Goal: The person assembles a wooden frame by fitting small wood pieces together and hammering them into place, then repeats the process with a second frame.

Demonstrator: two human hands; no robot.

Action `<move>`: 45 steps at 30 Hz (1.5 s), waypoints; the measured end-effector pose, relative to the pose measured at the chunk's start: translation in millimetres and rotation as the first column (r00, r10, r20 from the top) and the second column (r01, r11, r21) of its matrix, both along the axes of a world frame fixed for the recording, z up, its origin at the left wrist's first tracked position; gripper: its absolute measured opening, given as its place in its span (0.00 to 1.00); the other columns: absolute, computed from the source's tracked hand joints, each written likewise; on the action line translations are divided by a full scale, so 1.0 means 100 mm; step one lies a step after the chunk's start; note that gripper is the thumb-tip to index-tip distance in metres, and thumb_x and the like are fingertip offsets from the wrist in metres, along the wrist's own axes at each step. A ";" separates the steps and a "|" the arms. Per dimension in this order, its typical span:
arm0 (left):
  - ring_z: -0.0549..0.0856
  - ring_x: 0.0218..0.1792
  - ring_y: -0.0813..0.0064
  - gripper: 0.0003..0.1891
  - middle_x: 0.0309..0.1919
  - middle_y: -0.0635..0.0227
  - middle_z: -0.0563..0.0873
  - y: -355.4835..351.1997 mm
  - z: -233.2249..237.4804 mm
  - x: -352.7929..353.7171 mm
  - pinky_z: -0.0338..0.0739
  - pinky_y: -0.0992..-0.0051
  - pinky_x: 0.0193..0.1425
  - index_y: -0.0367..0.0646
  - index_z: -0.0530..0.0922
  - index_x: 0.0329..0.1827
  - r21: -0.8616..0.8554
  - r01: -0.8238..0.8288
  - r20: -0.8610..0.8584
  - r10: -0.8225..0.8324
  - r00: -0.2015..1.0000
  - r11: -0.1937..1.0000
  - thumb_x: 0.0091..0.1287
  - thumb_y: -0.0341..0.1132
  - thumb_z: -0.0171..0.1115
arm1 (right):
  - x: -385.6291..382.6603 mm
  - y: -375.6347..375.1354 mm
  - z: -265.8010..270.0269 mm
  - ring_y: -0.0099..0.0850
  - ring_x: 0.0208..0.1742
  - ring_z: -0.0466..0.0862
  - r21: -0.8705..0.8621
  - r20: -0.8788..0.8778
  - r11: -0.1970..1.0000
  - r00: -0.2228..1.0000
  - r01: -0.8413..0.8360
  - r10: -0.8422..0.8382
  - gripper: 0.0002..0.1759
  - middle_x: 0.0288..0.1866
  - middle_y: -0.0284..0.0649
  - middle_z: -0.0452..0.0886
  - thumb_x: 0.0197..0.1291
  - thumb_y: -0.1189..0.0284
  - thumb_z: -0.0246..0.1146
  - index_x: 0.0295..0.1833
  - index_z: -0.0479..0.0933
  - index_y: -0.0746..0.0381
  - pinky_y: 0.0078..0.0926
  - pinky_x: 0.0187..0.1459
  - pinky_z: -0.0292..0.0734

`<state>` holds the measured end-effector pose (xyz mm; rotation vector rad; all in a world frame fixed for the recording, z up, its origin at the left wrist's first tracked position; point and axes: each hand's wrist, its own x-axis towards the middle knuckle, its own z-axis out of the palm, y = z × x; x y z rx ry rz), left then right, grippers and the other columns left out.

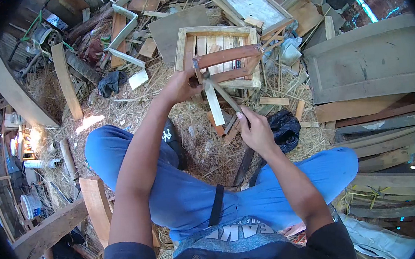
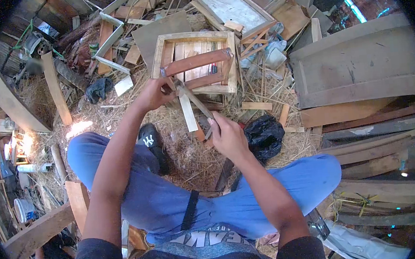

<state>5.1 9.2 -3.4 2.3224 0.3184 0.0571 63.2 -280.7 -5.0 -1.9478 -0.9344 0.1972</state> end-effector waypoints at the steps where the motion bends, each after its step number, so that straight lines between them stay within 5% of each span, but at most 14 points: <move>1: 0.91 0.38 0.63 0.11 0.35 0.56 0.90 0.00 -0.01 0.00 0.85 0.65 0.46 0.38 0.85 0.40 -0.001 0.000 0.023 0.000 1.000 1.000 0.57 0.31 0.75 | 0.02 0.00 0.06 0.60 0.47 0.85 -0.126 -0.033 0.992 0.999 -0.008 0.004 0.17 0.45 0.60 0.85 0.73 0.68 0.59 0.58 0.79 0.68 0.50 0.46 0.80; 3: 0.91 0.37 0.63 0.11 0.34 0.56 0.90 0.01 0.00 0.02 0.85 0.66 0.46 0.38 0.85 0.40 0.004 0.007 0.048 -0.007 0.999 1.000 0.57 0.32 0.75 | 0.04 0.00 0.09 0.60 0.47 0.85 -0.245 -0.064 0.970 0.998 -0.013 -0.003 0.16 0.45 0.60 0.85 0.73 0.68 0.60 0.58 0.79 0.69 0.50 0.46 0.80; 9: 0.90 0.36 0.64 0.11 0.33 0.57 0.90 0.00 -0.04 0.00 0.85 0.66 0.45 0.37 0.84 0.38 -0.010 -0.015 0.032 0.016 0.999 1.000 0.57 0.32 0.75 | 0.01 0.00 -0.01 0.60 0.47 0.84 -0.052 0.001 0.999 1.000 -0.005 0.005 0.16 0.45 0.60 0.85 0.72 0.68 0.60 0.58 0.79 0.68 0.50 0.46 0.80; 12: 0.91 0.36 0.64 0.11 0.34 0.57 0.91 0.03 -0.07 0.02 0.85 0.66 0.45 0.38 0.85 0.40 0.002 0.010 0.075 -0.011 0.997 1.000 0.57 0.32 0.75 | 0.02 0.01 0.02 0.60 0.46 0.85 -0.240 -0.049 0.971 0.998 0.018 -0.030 0.16 0.44 0.60 0.85 0.73 0.67 0.60 0.58 0.79 0.67 0.50 0.46 0.80; 15: 0.91 0.37 0.63 0.11 0.35 0.56 0.91 -0.02 -0.01 0.00 0.85 0.65 0.45 0.38 0.85 0.40 0.004 -0.002 0.070 0.002 0.998 1.000 0.57 0.32 0.74 | 0.01 0.00 0.03 0.60 0.45 0.85 -0.013 -0.001 1.000 1.000 0.001 -0.001 0.16 0.44 0.60 0.85 0.73 0.67 0.60 0.56 0.79 0.66 0.51 0.45 0.80; 18: 0.91 0.37 0.64 0.11 0.35 0.56 0.91 -0.03 0.03 -0.01 0.85 0.65 0.46 0.38 0.85 0.40 -0.035 -0.003 0.037 0.004 0.999 0.999 0.58 0.32 0.74 | 0.03 0.02 0.06 0.60 0.45 0.85 -0.235 -0.027 0.972 0.999 0.014 -0.021 0.15 0.43 0.61 0.85 0.73 0.66 0.59 0.56 0.79 0.66 0.52 0.44 0.80; 24: 0.91 0.39 0.64 0.11 0.38 0.55 0.91 -0.04 0.03 0.00 0.85 0.66 0.47 0.37 0.85 0.40 -0.032 -0.033 -0.015 0.033 0.999 0.999 0.57 0.33 0.75 | 0.03 0.00 0.04 0.61 0.44 0.85 0.007 -0.013 1.000 1.000 0.002 -0.002 0.16 0.41 0.61 0.85 0.73 0.66 0.60 0.55 0.79 0.67 0.52 0.44 0.80; 26: 0.91 0.39 0.64 0.11 0.38 0.56 0.91 0.00 -0.03 0.01 0.85 0.66 0.48 0.37 0.85 0.40 -0.059 0.000 0.030 0.002 1.000 0.998 0.57 0.31 0.76 | 0.05 0.02 0.09 0.60 0.44 0.86 -0.289 -0.082 0.957 0.997 -0.010 -0.014 0.17 0.42 0.60 0.86 0.73 0.66 0.60 0.56 0.79 0.68 0.51 0.44 0.80; 32: 0.91 0.38 0.63 0.12 0.37 0.58 0.91 -0.02 0.02 0.02 0.85 0.66 0.48 0.38 0.84 0.40 -0.024 -0.010 -0.012 0.010 1.000 1.000 0.56 0.31 0.77 | 0.03 -0.01 -0.01 0.59 0.44 0.86 -0.085 0.023 0.996 1.000 0.007 -0.005 0.18 0.42 0.60 0.86 0.73 0.66 0.60 0.57 0.78 0.70 0.51 0.44 0.81; 36: 0.91 0.39 0.63 0.13 0.37 0.57 0.91 0.01 -0.01 0.02 0.85 0.65 0.47 0.38 0.85 0.40 -0.022 0.002 0.019 -0.002 1.000 1.000 0.56 0.32 0.77 | 0.07 -0.01 0.01 0.59 0.44 0.86 -0.277 0.001 0.961 1.000 0.004 -0.004 0.18 0.43 0.60 0.86 0.73 0.66 0.60 0.58 0.79 0.69 0.50 0.43 0.82; 38: 0.91 0.39 0.63 0.13 0.36 0.56 0.91 0.00 0.00 0.02 0.85 0.65 0.46 0.38 0.86 0.41 -0.007 -0.013 -0.018 0.013 1.000 1.000 0.56 0.33 0.77 | 0.04 -0.03 -0.07 0.59 0.43 0.86 0.028 0.088 1.000 0.996 0.004 -0.006 0.17 0.43 0.60 0.85 0.73 0.66 0.59 0.57 0.79 0.67 0.51 0.43 0.81; 39: 0.91 0.39 0.63 0.13 0.36 0.56 0.91 -0.02 0.01 0.01 0.85 0.65 0.46 0.38 0.86 0.41 -0.012 -0.020 -0.015 0.019 1.000 1.000 0.56 0.33 0.77 | 0.06 -0.03 -0.04 0.59 0.43 0.86 0.023 0.091 1.000 0.996 -0.003 0.000 0.17 0.43 0.60 0.85 0.73 0.66 0.59 0.57 0.79 0.67 0.51 0.43 0.81; 41: 0.91 0.38 0.63 0.14 0.36 0.56 0.91 -0.03 0.05 0.01 0.85 0.65 0.46 0.38 0.86 0.42 0.034 -0.008 -0.017 0.009 1.000 0.999 0.56 0.33 0.77 | 0.08 -0.01 0.04 0.60 0.43 0.85 -0.318 -0.030 0.948 0.999 -0.022 0.013 0.16 0.43 0.61 0.85 0.73 0.66 0.59 0.57 0.80 0.65 0.53 0.43 0.81; 45: 0.91 0.38 0.64 0.14 0.37 0.56 0.91 0.02 -0.07 0.02 0.85 0.65 0.46 0.38 0.86 0.43 0.031 0.017 0.073 -0.019 0.997 0.999 0.56 0.33 0.77 | 0.06 -0.02 0.01 0.60 0.43 0.85 -0.145 -0.014 0.989 1.000 -0.001 -0.001 0.17 0.43 0.62 0.85 0.73 0.66 0.58 0.57 0.79 0.66 0.53 0.43 0.81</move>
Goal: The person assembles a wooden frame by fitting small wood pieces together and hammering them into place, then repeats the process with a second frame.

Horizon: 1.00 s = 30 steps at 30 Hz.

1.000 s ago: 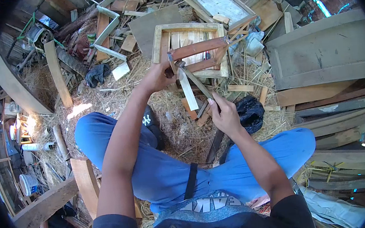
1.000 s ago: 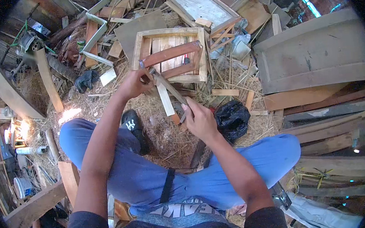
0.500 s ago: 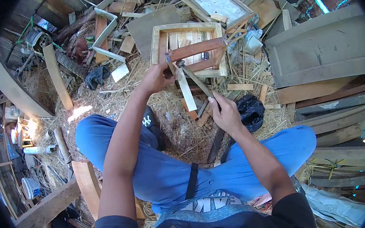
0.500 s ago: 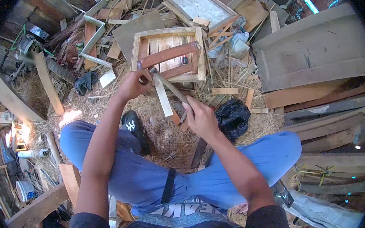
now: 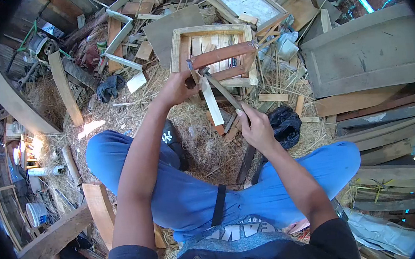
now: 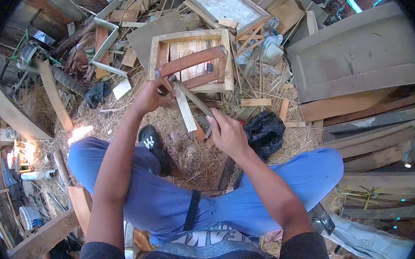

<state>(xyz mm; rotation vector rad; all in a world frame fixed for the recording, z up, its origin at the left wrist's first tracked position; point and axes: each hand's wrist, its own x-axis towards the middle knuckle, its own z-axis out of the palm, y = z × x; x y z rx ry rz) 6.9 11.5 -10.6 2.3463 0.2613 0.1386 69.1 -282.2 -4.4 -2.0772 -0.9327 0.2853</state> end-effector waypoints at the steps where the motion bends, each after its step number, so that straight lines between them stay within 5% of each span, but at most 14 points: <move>1: 0.91 0.38 0.64 0.14 0.38 0.57 0.91 -0.01 0.04 0.00 0.85 0.65 0.46 0.38 0.86 0.43 -0.016 -0.012 -0.055 0.012 0.998 1.000 0.57 0.33 0.77 | 0.00 0.01 0.04 0.60 0.44 0.85 -0.035 -0.005 0.999 1.000 -0.005 0.005 0.17 0.43 0.62 0.85 0.73 0.66 0.58 0.58 0.79 0.66 0.52 0.44 0.81; 9: 0.91 0.36 0.63 0.17 0.34 0.55 0.90 -0.04 0.00 0.00 0.85 0.65 0.46 0.36 0.84 0.45 -0.093 -0.012 0.010 0.013 1.000 0.996 0.58 0.35 0.76 | 0.00 0.08 0.10 0.56 0.34 0.84 0.017 -0.178 0.998 0.983 0.054 -0.050 0.16 0.31 0.54 0.83 0.74 0.63 0.60 0.45 0.78 0.68 0.49 0.37 0.76; 12: 0.91 0.36 0.63 0.16 0.34 0.55 0.90 -0.03 0.02 -0.01 0.86 0.65 0.47 0.36 0.84 0.46 -0.109 -0.002 -0.019 0.000 1.000 0.994 0.58 0.36 0.76 | -0.06 0.16 0.02 0.39 0.24 0.78 0.002 -0.162 0.997 0.984 0.083 -0.081 0.20 0.23 0.43 0.78 0.66 0.58 0.70 0.39 0.78 0.66 0.40 0.31 0.71; 16: 0.91 0.36 0.63 0.16 0.34 0.56 0.90 0.01 -0.04 0.00 0.86 0.66 0.47 0.36 0.84 0.46 -0.106 0.004 -0.022 -0.006 1.000 0.994 0.59 0.35 0.76 | -0.10 0.24 -0.17 0.38 0.30 0.83 -0.016 -0.399 0.995 0.912 0.098 -0.097 0.19 0.28 0.45 0.83 0.63 0.58 0.73 0.44 0.82 0.65 0.37 0.36 0.76; 23: 0.90 0.45 0.66 0.13 0.42 0.61 0.89 -0.04 0.12 -0.02 0.88 0.66 0.49 0.37 0.83 0.47 -0.076 0.011 -0.057 -0.016 0.998 0.997 0.58 0.24 0.72 | -0.12 0.34 -0.50 0.31 0.32 0.84 0.126 -0.473 0.983 0.879 0.136 -0.061 0.16 0.31 0.41 0.86 0.61 0.63 0.74 0.46 0.83 0.64 0.34 0.39 0.77; 27: 0.91 0.44 0.66 0.13 0.42 0.60 0.90 -0.01 0.05 -0.03 0.88 0.66 0.49 0.37 0.83 0.47 -0.099 -0.002 -0.066 -0.005 0.998 0.995 0.59 0.24 0.72 | -0.10 0.36 -0.49 0.28 0.32 0.82 0.099 -0.526 0.989 0.849 0.114 -0.045 0.15 0.31 0.39 0.85 0.61 0.65 0.74 0.46 0.82 0.64 0.33 0.39 0.77; 30: 0.92 0.38 0.61 0.16 0.33 0.55 0.90 0.01 0.02 -0.02 0.87 0.64 0.48 0.36 0.84 0.49 -0.066 0.033 0.014 -0.032 0.999 0.997 0.59 0.31 0.72 | -0.09 0.37 -0.52 0.27 0.32 0.81 0.098 -0.553 0.989 0.832 0.114 -0.041 0.15 0.31 0.39 0.85 0.62 0.66 0.73 0.46 0.82 0.65 0.32 0.39 0.77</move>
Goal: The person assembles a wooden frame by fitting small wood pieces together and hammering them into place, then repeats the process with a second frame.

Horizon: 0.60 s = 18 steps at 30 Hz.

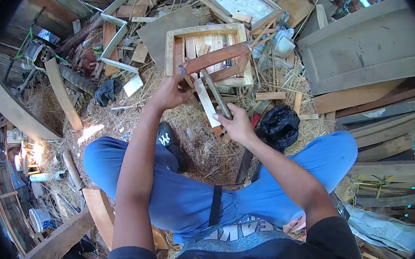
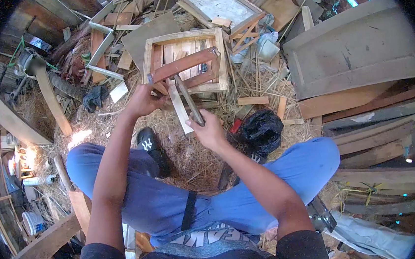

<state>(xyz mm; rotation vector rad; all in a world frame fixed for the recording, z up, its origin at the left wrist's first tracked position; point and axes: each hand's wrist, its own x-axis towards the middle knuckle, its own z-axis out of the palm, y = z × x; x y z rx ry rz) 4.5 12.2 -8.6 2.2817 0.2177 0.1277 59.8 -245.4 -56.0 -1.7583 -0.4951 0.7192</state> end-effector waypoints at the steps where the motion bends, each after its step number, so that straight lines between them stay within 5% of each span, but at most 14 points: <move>1: 0.92 0.38 0.62 0.16 0.33 0.55 0.91 0.00 0.02 0.00 0.86 0.64 0.48 0.36 0.84 0.49 -0.005 0.003 -0.021 -0.003 1.000 1.000 0.59 0.31 0.72 | 0.00 0.00 -0.02 0.26 0.32 0.81 0.001 -0.022 1.000 1.000 0.007 -0.007 0.14 0.32 0.39 0.85 0.62 0.67 0.73 0.46 0.82 0.65 0.32 0.39 0.77; 14: 0.92 0.40 0.61 0.17 0.37 0.53 0.91 -0.04 0.03 0.00 0.86 0.63 0.48 0.36 0.83 0.50 0.001 -0.048 -0.087 0.048 0.995 0.999 0.63 0.37 0.74 | 0.01 -0.01 0.09 0.27 0.33 0.82 -0.027 -0.005 1.000 1.000 -0.016 0.015 0.16 0.33 0.41 0.86 0.63 0.65 0.72 0.49 0.82 0.65 0.31 0.40 0.77; 18: 0.91 0.39 0.61 0.17 0.37 0.54 0.91 -0.02 0.02 0.02 0.85 0.63 0.47 0.36 0.84 0.49 -0.029 -0.014 -0.073 0.012 0.997 0.999 0.63 0.38 0.75 | 0.02 -0.04 0.23 0.19 0.34 0.80 -0.073 0.066 0.996 0.997 -0.043 0.048 0.16 0.33 0.34 0.85 0.69 0.67 0.68 0.54 0.80 0.69 0.25 0.39 0.76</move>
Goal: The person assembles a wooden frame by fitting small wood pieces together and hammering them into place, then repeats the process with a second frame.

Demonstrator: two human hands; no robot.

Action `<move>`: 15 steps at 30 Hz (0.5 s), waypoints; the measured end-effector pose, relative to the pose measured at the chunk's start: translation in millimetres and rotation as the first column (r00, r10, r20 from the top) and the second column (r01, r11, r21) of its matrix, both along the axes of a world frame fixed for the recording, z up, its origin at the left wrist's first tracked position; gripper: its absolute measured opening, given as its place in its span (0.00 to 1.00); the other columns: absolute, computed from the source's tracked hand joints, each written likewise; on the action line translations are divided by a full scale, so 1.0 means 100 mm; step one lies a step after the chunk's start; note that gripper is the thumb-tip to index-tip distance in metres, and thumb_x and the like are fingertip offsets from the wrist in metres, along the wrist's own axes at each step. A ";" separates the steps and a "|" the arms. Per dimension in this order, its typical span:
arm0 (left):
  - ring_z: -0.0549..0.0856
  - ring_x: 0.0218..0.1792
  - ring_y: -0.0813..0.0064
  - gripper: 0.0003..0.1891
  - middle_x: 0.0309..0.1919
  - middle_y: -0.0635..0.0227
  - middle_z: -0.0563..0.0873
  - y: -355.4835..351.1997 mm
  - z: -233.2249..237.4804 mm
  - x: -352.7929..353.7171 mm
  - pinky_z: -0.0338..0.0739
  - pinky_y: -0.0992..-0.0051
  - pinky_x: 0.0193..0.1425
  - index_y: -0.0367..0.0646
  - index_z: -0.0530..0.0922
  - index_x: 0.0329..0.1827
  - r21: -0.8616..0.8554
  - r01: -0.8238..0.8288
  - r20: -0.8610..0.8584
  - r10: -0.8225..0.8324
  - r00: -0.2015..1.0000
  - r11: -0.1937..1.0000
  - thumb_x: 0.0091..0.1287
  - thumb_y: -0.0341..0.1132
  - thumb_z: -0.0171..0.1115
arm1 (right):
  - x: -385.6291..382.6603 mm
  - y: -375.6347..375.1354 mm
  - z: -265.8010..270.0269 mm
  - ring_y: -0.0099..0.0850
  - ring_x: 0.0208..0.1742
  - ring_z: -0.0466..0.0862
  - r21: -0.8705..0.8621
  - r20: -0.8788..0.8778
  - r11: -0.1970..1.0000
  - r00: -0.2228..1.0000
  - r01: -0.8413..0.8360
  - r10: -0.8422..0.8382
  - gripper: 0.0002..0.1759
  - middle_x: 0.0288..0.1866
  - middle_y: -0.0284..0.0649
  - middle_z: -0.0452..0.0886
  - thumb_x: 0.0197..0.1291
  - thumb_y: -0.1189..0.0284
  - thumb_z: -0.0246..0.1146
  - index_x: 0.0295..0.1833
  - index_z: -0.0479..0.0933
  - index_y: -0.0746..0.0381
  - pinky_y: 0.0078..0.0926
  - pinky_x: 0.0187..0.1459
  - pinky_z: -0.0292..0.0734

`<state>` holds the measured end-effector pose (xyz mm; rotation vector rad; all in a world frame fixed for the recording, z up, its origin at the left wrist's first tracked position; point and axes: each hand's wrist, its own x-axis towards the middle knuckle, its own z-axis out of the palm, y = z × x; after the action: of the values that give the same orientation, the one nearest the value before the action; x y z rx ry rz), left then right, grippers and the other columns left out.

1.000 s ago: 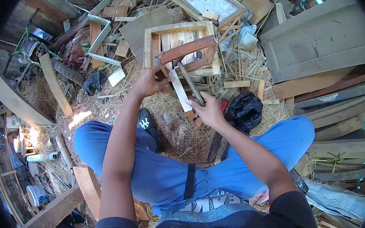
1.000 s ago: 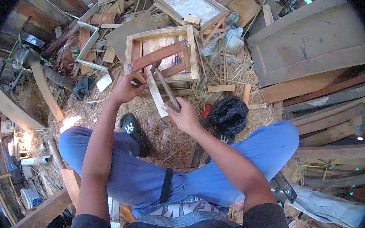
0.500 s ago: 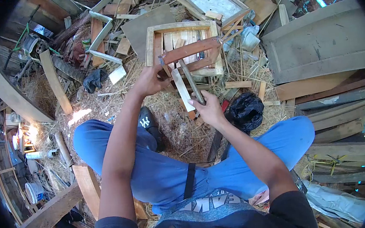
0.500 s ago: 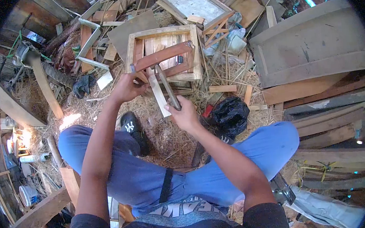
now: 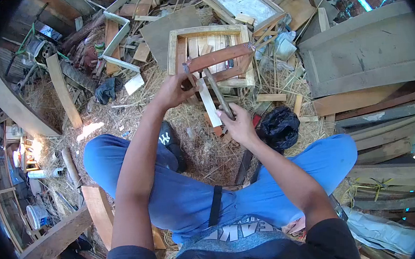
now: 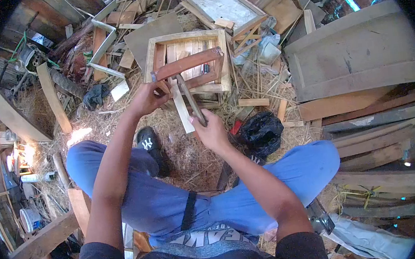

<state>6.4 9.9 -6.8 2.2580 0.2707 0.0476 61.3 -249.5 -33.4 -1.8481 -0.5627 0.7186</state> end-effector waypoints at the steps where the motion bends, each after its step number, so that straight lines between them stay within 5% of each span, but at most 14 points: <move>1: 0.92 0.39 0.63 0.16 0.37 0.56 0.90 -0.01 0.03 0.00 0.86 0.64 0.46 0.37 0.84 0.48 0.025 -0.003 -0.009 0.003 1.000 1.000 0.62 0.36 0.75 | 0.00 -0.01 0.05 0.20 0.32 0.80 -0.038 0.002 0.999 1.000 0.009 -0.009 0.15 0.31 0.35 0.85 0.72 0.67 0.66 0.54 0.80 0.68 0.26 0.35 0.75; 5: 0.92 0.37 0.65 0.15 0.36 0.59 0.90 -0.03 0.07 -0.03 0.87 0.66 0.45 0.39 0.84 0.47 0.071 -0.028 0.017 0.027 0.999 0.997 0.61 0.36 0.76 | -0.01 -0.16 0.15 0.24 0.26 0.79 0.020 0.128 0.997 0.989 0.075 -0.077 0.14 0.26 0.39 0.81 0.76 0.66 0.59 0.53 0.80 0.67 0.30 0.30 0.73; 7: 0.91 0.36 0.64 0.16 0.36 0.58 0.90 -0.01 0.07 -0.02 0.86 0.66 0.44 0.39 0.84 0.47 0.070 -0.024 0.017 0.023 1.000 0.997 0.61 0.37 0.76 | 0.01 -0.26 0.19 0.27 0.24 0.78 -0.020 0.332 1.000 0.943 0.020 -0.013 0.14 0.24 0.44 0.78 0.78 0.67 0.56 0.54 0.79 0.67 0.31 0.30 0.73; 8: 0.91 0.37 0.64 0.16 0.36 0.58 0.91 -0.01 0.07 -0.02 0.86 0.65 0.44 0.40 0.85 0.47 0.045 -0.024 -0.016 0.024 1.000 0.999 0.61 0.38 0.76 | 0.01 -0.30 0.22 0.40 0.28 0.84 -0.020 0.318 1.000 0.948 -0.013 0.019 0.15 0.29 0.51 0.82 0.77 0.68 0.56 0.56 0.79 0.68 0.36 0.35 0.78; 11: 0.91 0.37 0.63 0.16 0.36 0.58 0.91 0.00 0.06 -0.01 0.85 0.64 0.45 0.40 0.85 0.47 0.062 -0.021 -0.051 0.024 0.998 0.998 0.62 0.40 0.76 | -0.01 -0.36 0.16 0.53 0.38 0.87 -0.035 0.476 0.998 0.877 -0.048 0.059 0.16 0.37 0.59 0.84 0.76 0.69 0.56 0.58 0.78 0.70 0.42 0.43 0.80; 15: 0.91 0.38 0.64 0.17 0.35 0.58 0.91 0.04 0.04 0.01 0.84 0.63 0.46 0.41 0.85 0.49 0.087 0.003 -0.080 0.004 0.997 0.996 0.62 0.42 0.76 | -0.04 -0.37 0.20 0.61 0.47 0.85 -0.055 0.411 0.998 0.910 -0.044 0.063 0.16 0.43 0.64 0.84 0.76 0.69 0.56 0.59 0.78 0.70 0.46 0.49 0.80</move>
<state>7.6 14.1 -2.5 2.3501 0.3170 -0.0319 57.4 -286.4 -13.6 -2.0458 -0.8779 0.3724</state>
